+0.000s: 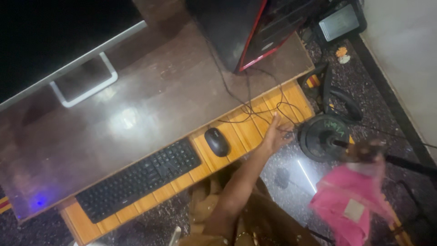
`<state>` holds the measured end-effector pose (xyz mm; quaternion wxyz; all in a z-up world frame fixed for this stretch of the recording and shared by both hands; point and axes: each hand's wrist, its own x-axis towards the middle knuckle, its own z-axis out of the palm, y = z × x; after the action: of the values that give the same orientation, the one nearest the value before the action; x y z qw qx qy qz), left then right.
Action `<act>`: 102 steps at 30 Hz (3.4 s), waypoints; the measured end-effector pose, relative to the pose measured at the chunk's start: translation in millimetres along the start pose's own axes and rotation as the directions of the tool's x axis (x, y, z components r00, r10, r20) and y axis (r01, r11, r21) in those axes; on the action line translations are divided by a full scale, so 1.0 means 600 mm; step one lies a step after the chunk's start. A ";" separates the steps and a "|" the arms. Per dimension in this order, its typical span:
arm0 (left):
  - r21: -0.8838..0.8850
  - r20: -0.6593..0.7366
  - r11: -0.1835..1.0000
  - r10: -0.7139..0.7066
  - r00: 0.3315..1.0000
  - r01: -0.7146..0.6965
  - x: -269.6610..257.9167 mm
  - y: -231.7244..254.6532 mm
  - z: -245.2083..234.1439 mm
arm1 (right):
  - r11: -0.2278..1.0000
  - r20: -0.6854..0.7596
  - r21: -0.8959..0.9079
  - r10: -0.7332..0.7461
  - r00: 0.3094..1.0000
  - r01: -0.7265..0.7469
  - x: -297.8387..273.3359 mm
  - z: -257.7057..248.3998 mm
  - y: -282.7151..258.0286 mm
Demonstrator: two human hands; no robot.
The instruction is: The person wipes the top of a wooden desk, a computer tower, a keyboard, and a monitor stand using a pink cloth, and then wipes a plastic bottle.
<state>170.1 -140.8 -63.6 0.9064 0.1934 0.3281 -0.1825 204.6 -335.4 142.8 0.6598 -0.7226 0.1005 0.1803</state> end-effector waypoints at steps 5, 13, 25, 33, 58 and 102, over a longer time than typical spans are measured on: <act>-0.007 0.209 0.971 0.234 0.950 -0.238 0.002 0.018 0.010 | 0.997 0.068 -0.025 0.071 0.995 -0.069 -0.022 0.017 0.017; -0.178 0.310 0.935 0.350 0.884 -0.308 -0.151 0.064 -0.033 | 0.996 0.272 0.069 0.028 0.962 -0.048 0.025 0.089 0.103; 0.651 0.055 0.648 0.480 0.875 -0.396 -0.246 0.104 -0.036 | 0.886 0.340 -0.408 -0.079 0.937 0.223 0.027 0.200 0.099; 0.550 0.027 0.526 0.766 0.643 -0.649 -0.326 0.149 -0.052 | 0.941 -0.179 -0.236 -0.285 0.942 0.240 0.109 0.140 0.258; 0.522 -0.267 0.561 0.823 0.501 -0.643 -0.439 0.221 -0.106 | -0.153 0.885 -0.415 -0.299 0.358 0.897 0.139 0.312 0.253; 0.871 0.230 0.148 0.720 0.655 -0.468 -0.173 0.094 -0.122 | 0.194 -0.045 -0.975 -0.640 0.767 0.105 0.241 0.216 0.278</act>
<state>83.1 -36.8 -33.7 0.6105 0.7664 0.1842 0.0772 256.5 -211.7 -75.4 0.0884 -0.9842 -0.0616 -0.1408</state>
